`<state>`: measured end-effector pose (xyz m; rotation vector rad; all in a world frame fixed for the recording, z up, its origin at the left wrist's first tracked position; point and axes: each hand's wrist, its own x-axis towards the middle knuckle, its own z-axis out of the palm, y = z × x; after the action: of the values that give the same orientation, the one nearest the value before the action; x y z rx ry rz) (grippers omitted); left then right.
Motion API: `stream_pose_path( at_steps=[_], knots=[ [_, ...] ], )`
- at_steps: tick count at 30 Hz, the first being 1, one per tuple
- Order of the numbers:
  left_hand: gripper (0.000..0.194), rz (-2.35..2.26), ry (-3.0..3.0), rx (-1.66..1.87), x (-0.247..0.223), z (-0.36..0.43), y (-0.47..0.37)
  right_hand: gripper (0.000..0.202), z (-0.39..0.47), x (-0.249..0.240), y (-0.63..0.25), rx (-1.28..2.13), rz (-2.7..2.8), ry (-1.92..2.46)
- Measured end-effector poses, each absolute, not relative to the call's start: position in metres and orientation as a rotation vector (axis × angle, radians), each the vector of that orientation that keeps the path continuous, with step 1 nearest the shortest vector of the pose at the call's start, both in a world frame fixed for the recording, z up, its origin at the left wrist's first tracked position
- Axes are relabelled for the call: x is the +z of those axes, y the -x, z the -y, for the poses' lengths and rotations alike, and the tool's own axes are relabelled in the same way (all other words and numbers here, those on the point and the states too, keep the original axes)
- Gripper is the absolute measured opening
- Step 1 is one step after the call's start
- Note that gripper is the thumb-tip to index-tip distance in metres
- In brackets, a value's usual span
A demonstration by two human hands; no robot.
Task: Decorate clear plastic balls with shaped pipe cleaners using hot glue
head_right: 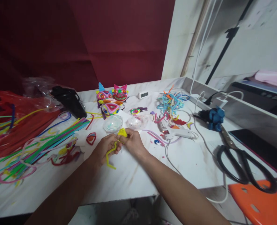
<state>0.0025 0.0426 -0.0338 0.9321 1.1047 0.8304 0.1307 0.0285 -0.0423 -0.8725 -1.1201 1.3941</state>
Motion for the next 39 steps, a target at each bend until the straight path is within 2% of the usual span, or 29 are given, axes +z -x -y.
stream_pose_path(
  at_steps=[13,27,39],
  knots=[
    [0.007,-1.045,-0.797,0.78,-0.035,-0.045,-0.002,0.03,-0.03,-0.045,-0.132,1.391,1.084,0.927],
    [0.008,-0.934,-0.736,0.986,-0.038,-0.052,0.004,0.034,-0.039,-0.046,-0.142,1.466,0.893,1.002],
    [0.018,-0.967,-0.876,0.924,-0.032,-0.045,0.001,0.04,-0.039,-0.045,-0.142,1.445,0.918,1.001]
  ],
)
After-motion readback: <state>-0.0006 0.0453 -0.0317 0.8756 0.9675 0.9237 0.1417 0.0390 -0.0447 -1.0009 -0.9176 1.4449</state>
